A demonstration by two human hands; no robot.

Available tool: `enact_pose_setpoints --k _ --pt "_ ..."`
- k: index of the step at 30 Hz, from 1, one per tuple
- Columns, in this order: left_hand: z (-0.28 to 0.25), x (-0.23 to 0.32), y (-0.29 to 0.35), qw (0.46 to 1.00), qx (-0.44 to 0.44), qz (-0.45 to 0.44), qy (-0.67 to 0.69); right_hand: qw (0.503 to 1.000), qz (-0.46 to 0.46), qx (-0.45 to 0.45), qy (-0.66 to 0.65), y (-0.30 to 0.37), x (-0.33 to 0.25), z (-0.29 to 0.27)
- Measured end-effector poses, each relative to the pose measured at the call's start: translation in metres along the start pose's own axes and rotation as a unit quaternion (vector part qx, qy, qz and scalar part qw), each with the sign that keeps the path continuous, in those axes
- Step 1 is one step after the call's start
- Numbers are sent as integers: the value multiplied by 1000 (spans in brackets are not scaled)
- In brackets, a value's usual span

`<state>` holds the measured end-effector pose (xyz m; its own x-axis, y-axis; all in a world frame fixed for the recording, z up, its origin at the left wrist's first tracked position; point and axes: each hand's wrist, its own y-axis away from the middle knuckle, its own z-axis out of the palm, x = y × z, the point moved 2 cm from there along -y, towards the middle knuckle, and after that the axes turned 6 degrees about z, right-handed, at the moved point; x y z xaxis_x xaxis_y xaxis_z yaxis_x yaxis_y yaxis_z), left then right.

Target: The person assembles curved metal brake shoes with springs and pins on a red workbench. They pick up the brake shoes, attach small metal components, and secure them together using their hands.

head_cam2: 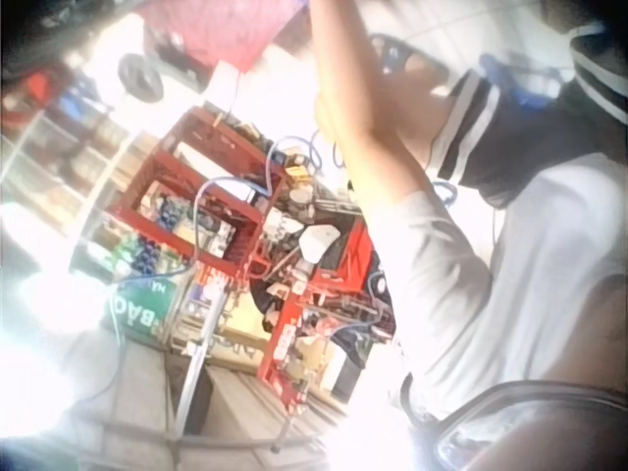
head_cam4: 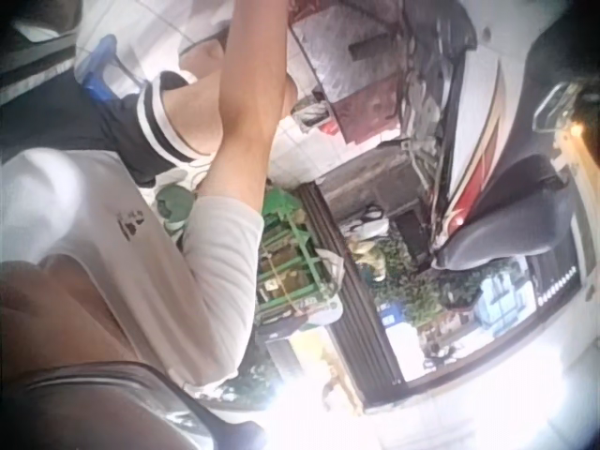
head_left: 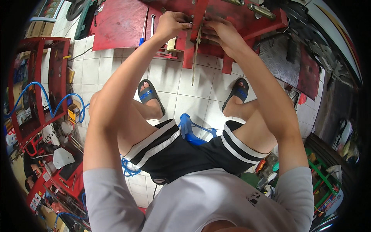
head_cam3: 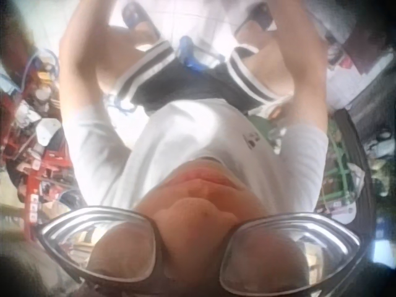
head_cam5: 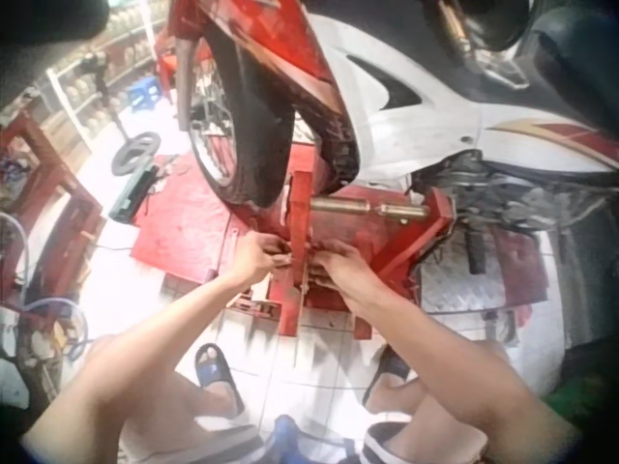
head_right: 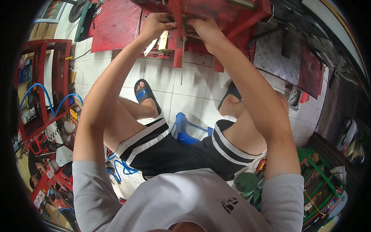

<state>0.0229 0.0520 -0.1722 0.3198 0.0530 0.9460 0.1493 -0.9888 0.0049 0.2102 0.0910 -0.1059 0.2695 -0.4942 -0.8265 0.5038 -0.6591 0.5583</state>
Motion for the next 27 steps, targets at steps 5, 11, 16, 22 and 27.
enact_pose_setpoints --k 5,11,16,22,27 --pt "-4 -4 0 997 -28 -37 58 1000 4 -1 4 -3 3 -3" --pt "1 7 4 996 -31 -84 9 999 1 -27 20 6 -1 -1" --pt "0 11 5 996 -9 -82 -37 999 -1 -18 49 6 0 -2" --pt "-10 23 -3 993 99 -58 -13 999 -12 -26 32 6 1 -3" --pt "-5 36 4 990 99 -99 21 999 -10 -20 24 1 5 -8"
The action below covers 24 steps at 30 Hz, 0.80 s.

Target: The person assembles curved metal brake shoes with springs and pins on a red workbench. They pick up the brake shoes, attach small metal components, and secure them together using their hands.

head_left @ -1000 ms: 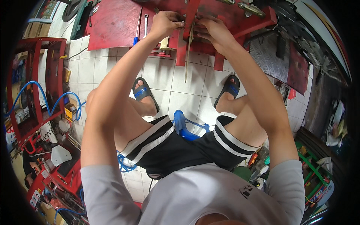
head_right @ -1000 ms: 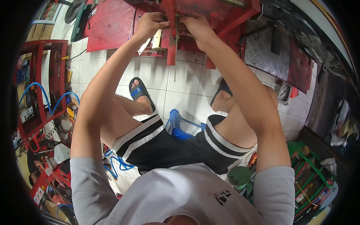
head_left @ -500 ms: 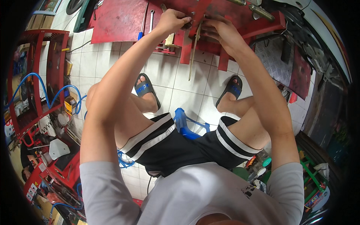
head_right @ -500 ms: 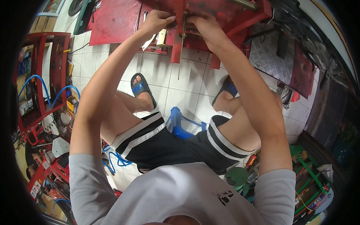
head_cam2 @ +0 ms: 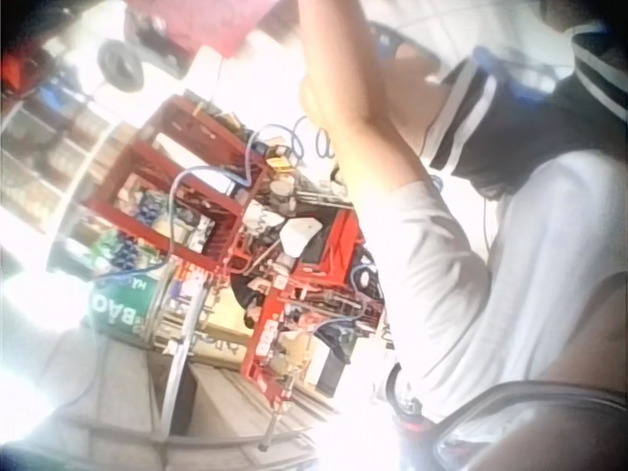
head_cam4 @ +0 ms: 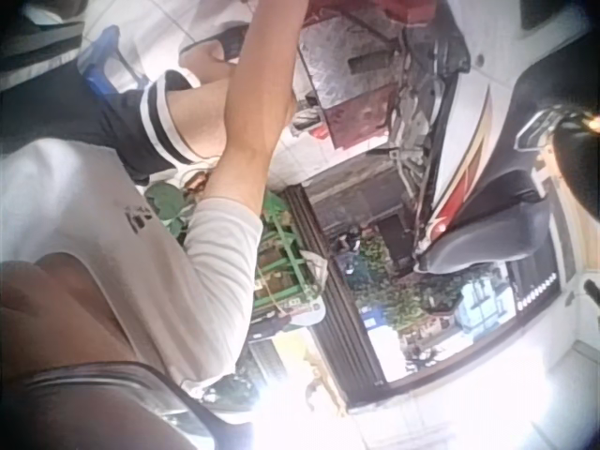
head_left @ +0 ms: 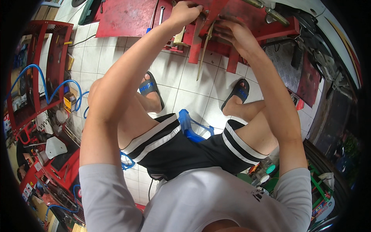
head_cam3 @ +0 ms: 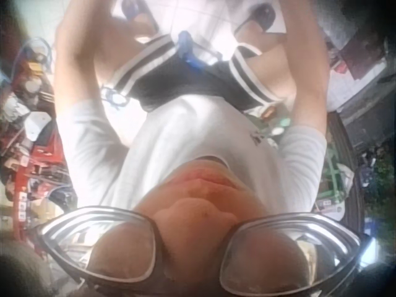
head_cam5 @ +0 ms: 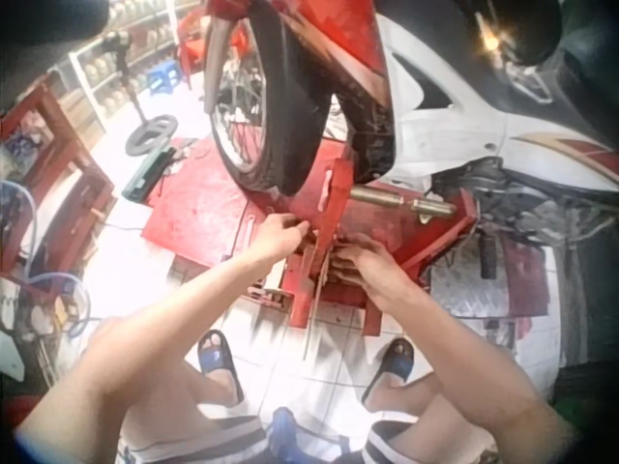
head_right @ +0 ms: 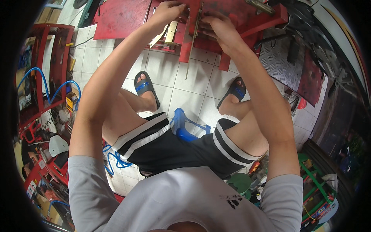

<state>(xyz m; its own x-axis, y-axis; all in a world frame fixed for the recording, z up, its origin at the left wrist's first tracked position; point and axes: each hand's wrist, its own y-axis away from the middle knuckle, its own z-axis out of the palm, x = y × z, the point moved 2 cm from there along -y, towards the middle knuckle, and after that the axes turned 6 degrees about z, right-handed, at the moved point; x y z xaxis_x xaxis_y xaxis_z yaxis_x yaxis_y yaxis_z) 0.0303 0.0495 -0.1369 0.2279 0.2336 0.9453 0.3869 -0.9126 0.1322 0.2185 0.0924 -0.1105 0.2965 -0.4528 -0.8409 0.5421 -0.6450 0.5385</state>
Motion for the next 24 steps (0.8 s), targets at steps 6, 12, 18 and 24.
enact_pose_setpoints --k 6,12,18,24 --pt "1 -1 1 998 52 -18 -20 1000 2 5 -3 1 0 0" --pt "5 -13 -6 997 55 -31 44 1000 4 11 -14 1 0 0" --pt "8 -34 -16 996 -51 -73 20 1000 8 16 -19 0 -1 0" --pt "15 -28 -9 992 -79 -92 -16 1000 2 4 -24 2 -3 7"
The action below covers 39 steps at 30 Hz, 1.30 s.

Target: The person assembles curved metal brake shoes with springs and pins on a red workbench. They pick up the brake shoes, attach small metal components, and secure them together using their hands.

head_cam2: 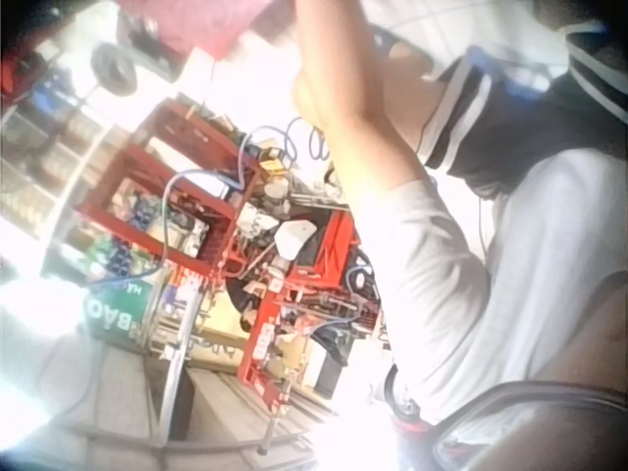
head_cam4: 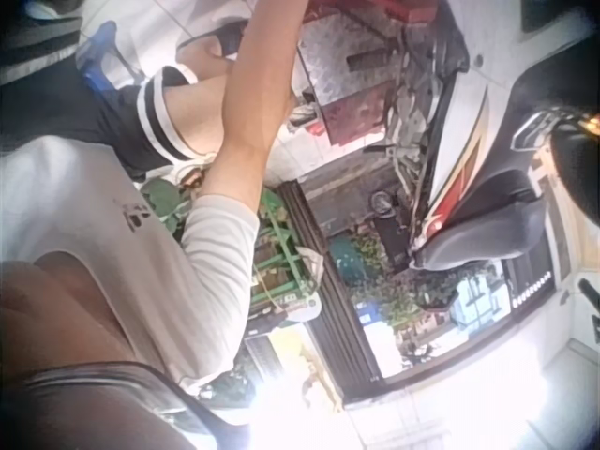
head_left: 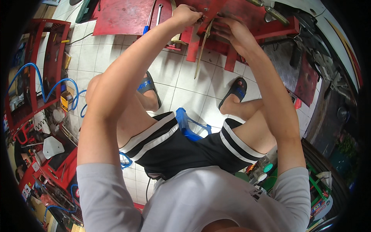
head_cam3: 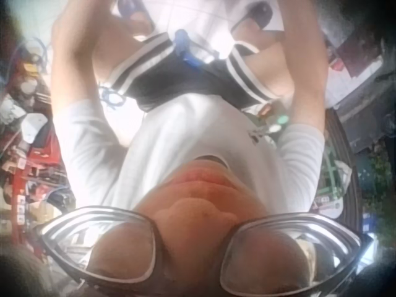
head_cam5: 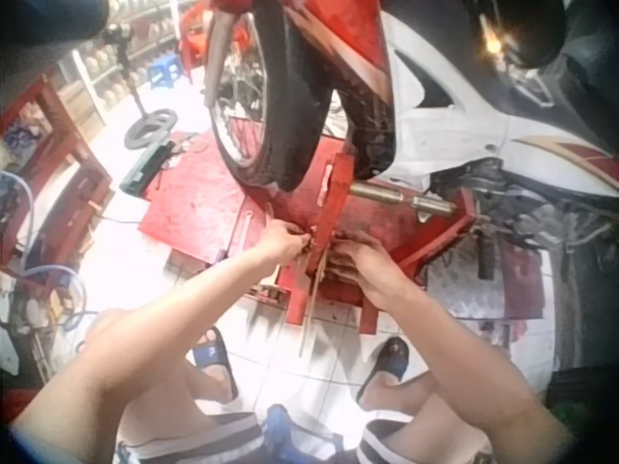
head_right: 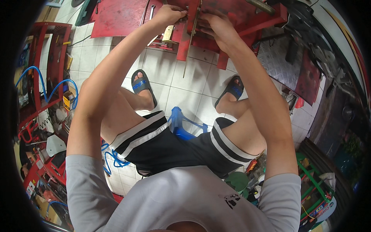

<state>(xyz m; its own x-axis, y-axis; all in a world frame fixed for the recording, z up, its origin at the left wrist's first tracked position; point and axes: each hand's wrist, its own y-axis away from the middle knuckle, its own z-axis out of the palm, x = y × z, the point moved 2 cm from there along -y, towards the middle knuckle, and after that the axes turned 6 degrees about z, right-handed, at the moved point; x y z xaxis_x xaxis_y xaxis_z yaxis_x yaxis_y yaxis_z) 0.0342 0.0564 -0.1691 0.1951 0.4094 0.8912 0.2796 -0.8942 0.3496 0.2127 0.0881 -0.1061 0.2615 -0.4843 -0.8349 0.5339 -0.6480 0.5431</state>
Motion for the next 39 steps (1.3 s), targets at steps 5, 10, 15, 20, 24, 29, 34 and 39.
enact_pose_setpoints --k 5,10,15,20,24,29,34,39 --pt "0 3 2 995 -10 -59 85 1000 -5 -14 9 1 0 -1" --pt "2 5 1 997 -7 -29 72 999 -4 -26 -19 -3 2 -3" --pt "0 -14 -12 996 -28 46 68 997 3 -34 -67 -2 1 -2" --pt "5 4 -3 998 -36 48 -22 997 3 -20 -74 0 3 -8" --pt "-14 -19 -19 993 -82 -22 81 997 0 -27 -69 -2 1 8" --pt "-2 12 1 993 -81 -35 81 994 94 -26 -57 -14 29 -1" --pt "-3 -5 -8 990 -50 -29 126 993 116 -5 21 -17 55 19" --pt "-1 -8 -8 990 -43 -18 130 992 86 -29 89 -9 55 17"
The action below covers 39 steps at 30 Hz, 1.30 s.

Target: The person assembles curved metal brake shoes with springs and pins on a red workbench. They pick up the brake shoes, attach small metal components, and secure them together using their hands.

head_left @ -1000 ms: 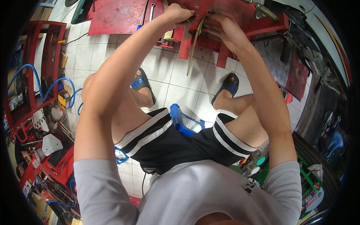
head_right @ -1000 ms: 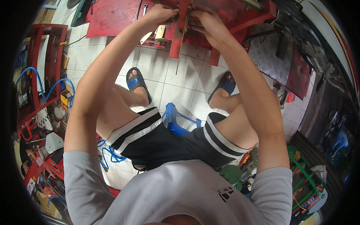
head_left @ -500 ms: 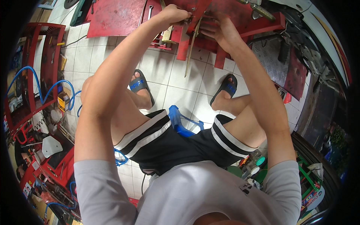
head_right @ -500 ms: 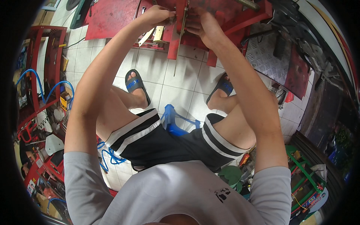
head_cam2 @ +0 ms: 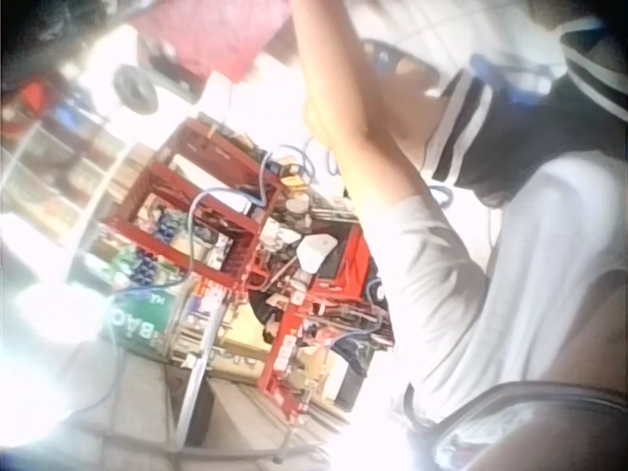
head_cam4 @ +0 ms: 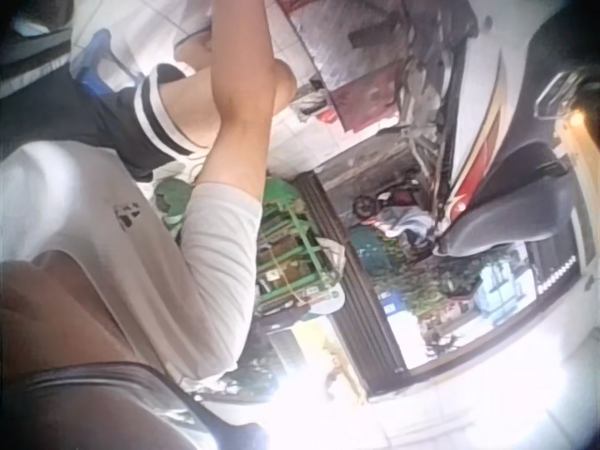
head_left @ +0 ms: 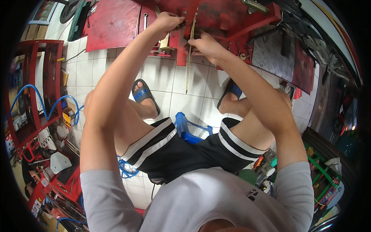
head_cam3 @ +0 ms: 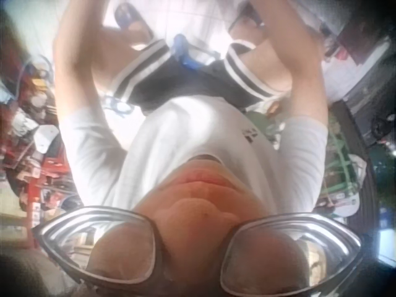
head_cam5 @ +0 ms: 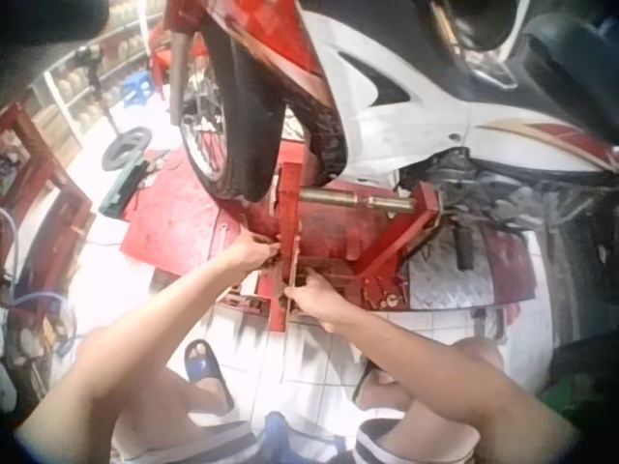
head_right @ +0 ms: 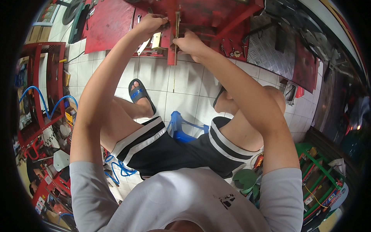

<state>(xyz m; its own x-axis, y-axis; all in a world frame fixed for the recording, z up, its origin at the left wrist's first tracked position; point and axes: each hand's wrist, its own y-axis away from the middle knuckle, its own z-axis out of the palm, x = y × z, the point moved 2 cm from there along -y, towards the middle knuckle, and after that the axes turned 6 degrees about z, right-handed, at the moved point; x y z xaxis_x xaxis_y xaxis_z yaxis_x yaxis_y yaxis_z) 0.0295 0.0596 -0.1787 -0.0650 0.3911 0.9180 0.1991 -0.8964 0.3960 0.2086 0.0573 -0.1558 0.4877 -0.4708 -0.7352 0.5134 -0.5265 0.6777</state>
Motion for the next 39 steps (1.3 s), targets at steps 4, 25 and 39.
enact_pose_setpoints --k 4,25,39 --pt "6 3 3 1000 16 4 -6 999 36 -16 12 17 -5 -2" --pt "-1 17 11 998 -44 -19 -36 965 27 -191 -179 40 -22 -19" --pt "-4 16 9 999 -2 9 -52 962 29 -209 -172 38 -27 -19"
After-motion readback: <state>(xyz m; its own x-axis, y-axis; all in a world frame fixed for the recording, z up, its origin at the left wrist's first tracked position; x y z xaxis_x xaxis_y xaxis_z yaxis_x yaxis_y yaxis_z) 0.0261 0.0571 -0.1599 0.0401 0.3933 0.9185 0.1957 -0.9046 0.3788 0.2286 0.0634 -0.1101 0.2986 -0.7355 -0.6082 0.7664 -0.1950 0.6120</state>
